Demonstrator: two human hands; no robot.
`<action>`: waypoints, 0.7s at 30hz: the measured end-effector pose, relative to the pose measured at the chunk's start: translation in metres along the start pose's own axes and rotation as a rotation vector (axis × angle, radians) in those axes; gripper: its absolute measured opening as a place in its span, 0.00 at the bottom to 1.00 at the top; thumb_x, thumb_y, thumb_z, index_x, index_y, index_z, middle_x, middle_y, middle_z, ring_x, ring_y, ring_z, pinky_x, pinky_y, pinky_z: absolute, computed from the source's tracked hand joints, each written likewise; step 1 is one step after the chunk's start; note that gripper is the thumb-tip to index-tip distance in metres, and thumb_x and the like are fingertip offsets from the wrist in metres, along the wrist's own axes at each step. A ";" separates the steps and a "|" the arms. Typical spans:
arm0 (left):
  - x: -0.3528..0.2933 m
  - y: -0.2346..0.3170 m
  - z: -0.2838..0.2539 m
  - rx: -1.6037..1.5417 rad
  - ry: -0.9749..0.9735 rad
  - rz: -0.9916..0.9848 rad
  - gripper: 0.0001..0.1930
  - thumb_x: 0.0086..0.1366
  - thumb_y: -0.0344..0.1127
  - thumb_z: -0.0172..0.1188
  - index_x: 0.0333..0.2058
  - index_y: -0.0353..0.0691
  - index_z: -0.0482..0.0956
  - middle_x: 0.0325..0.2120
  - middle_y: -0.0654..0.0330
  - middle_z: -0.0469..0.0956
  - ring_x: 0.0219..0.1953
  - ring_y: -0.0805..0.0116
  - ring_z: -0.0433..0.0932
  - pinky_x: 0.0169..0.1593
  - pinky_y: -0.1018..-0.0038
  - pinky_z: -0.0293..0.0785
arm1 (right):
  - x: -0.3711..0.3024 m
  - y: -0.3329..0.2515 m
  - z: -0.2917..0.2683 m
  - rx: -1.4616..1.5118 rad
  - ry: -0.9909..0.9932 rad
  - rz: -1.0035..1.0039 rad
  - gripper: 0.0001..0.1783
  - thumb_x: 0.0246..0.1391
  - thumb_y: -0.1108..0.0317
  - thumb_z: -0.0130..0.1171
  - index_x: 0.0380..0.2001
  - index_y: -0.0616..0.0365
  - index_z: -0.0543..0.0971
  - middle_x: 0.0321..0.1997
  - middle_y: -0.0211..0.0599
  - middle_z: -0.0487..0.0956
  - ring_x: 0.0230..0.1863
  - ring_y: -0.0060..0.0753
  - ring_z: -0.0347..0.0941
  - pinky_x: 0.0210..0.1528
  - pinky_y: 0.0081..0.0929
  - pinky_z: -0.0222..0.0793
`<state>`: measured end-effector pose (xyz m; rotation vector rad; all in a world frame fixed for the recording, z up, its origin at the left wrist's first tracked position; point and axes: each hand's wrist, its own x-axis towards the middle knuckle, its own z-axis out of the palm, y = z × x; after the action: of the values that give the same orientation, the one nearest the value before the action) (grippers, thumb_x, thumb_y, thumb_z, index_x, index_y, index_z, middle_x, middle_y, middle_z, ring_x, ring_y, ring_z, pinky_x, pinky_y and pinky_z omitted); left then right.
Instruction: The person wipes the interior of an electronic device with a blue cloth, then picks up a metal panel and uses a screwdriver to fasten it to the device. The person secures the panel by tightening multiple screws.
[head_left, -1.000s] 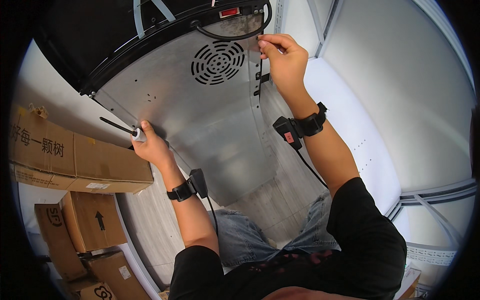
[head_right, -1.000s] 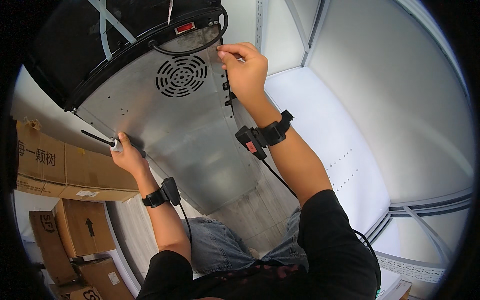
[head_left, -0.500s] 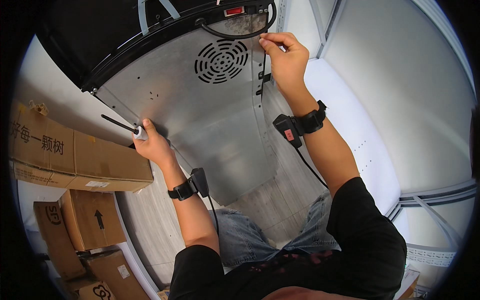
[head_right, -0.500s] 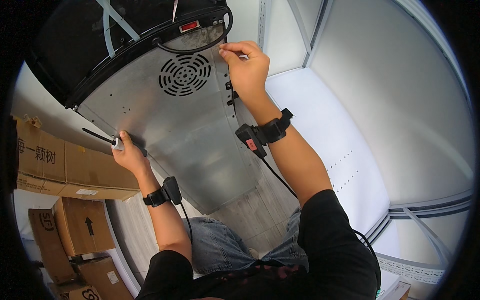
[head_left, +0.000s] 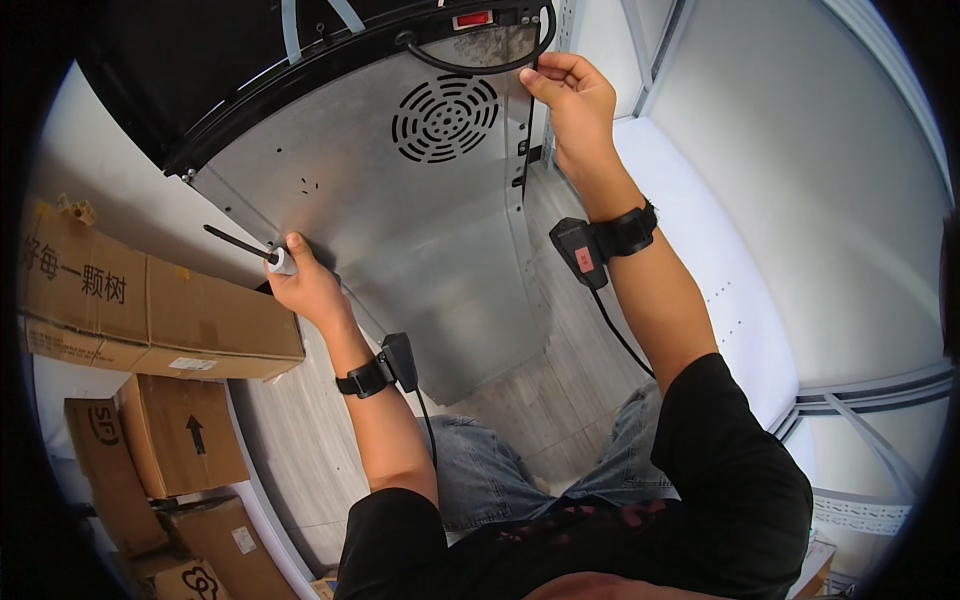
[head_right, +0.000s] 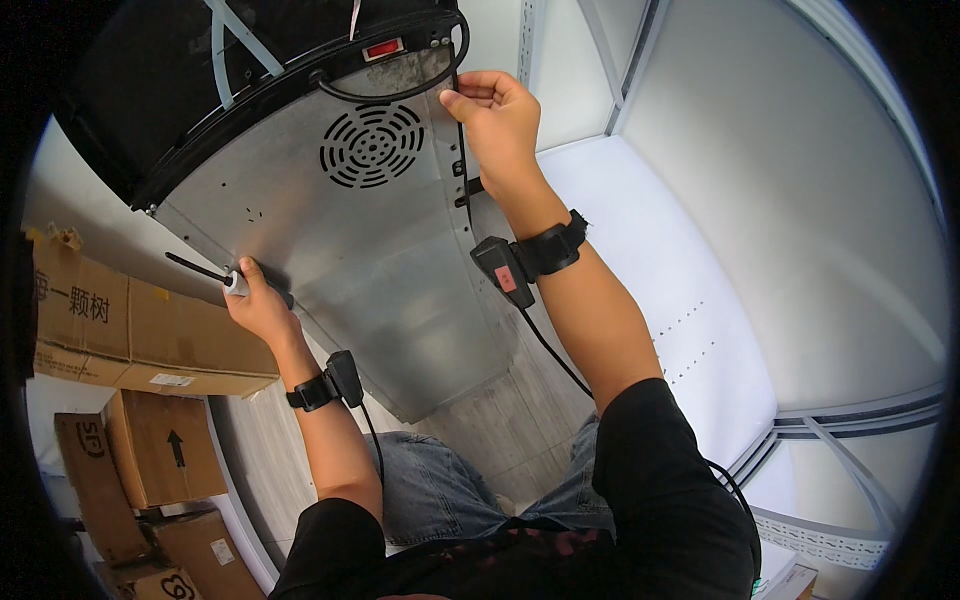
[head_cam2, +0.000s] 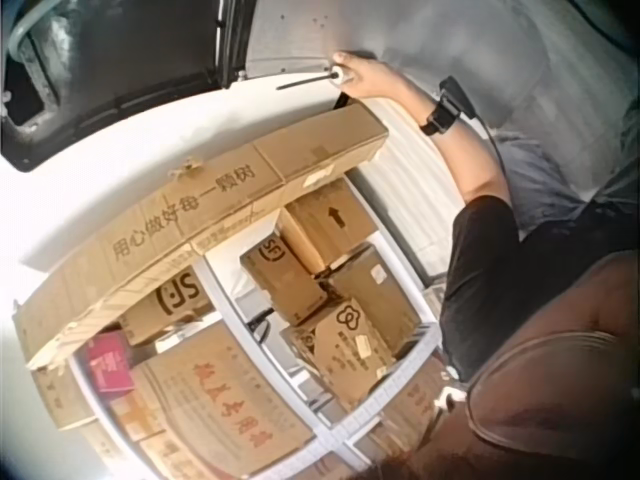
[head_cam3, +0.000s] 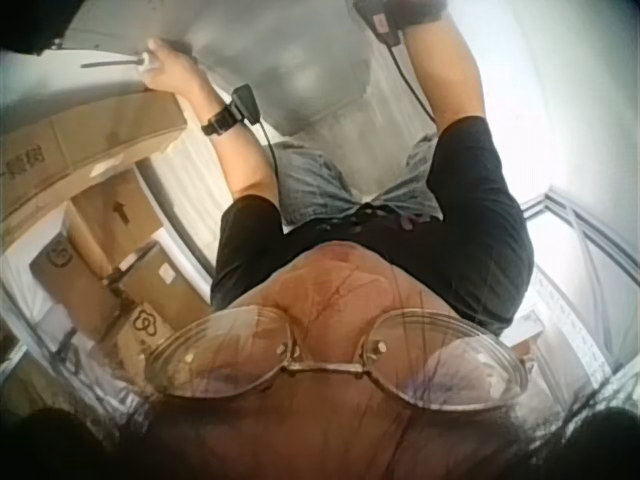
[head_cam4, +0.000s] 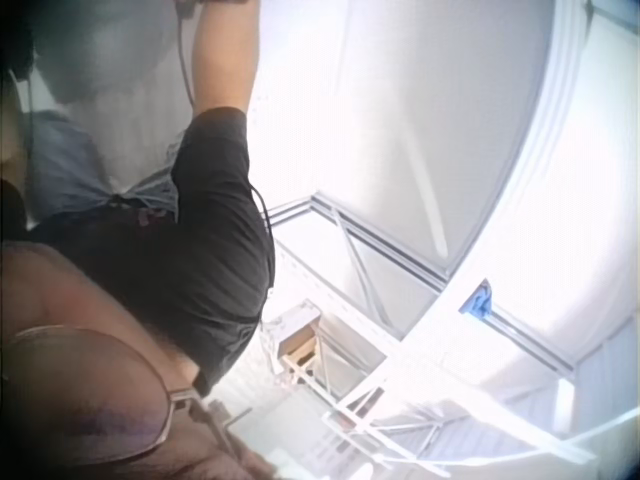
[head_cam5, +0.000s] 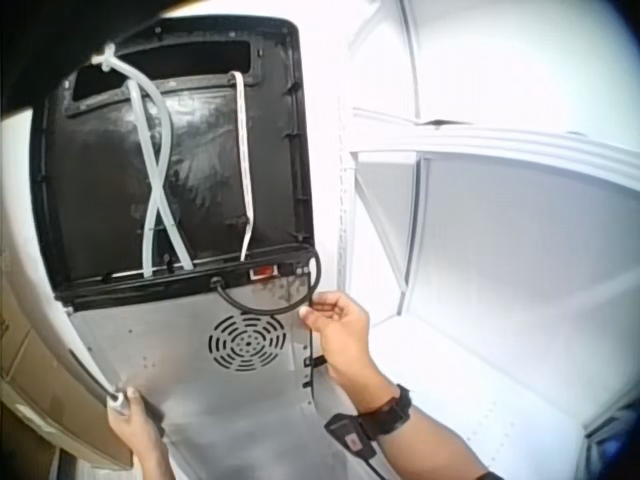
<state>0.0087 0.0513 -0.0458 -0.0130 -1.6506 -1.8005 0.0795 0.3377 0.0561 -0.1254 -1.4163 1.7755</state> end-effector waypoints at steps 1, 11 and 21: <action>0.000 0.000 -0.001 0.005 -0.015 0.007 0.12 0.64 0.37 0.60 0.35 0.32 0.74 0.31 0.63 0.77 0.32 0.76 0.72 0.38 0.77 0.69 | -0.001 0.000 0.001 -0.012 0.004 -0.016 0.12 0.47 0.80 0.63 0.37 0.68 0.76 0.34 0.37 0.78 0.36 0.23 0.73 0.41 0.18 0.71; -0.007 0.000 -0.001 0.085 -0.009 0.032 0.20 0.64 0.44 0.59 0.43 0.32 0.66 0.35 0.59 0.74 0.38 0.70 0.71 0.45 0.74 0.68 | -0.002 0.005 0.006 -0.016 0.048 -0.065 0.11 0.47 0.79 0.63 0.36 0.67 0.76 0.34 0.37 0.78 0.35 0.23 0.74 0.39 0.18 0.71; -0.016 -0.001 -0.002 0.208 0.157 0.084 0.23 0.65 0.47 0.56 0.43 0.30 0.62 0.38 0.54 0.68 0.38 0.65 0.69 0.45 0.71 0.67 | -0.003 0.008 0.005 -0.025 0.037 -0.078 0.10 0.47 0.78 0.63 0.34 0.66 0.76 0.33 0.37 0.79 0.35 0.22 0.73 0.38 0.18 0.70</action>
<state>0.0208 0.0570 -0.0538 0.1464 -1.6895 -1.5210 0.0738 0.3319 0.0500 -0.1140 -1.3995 1.6842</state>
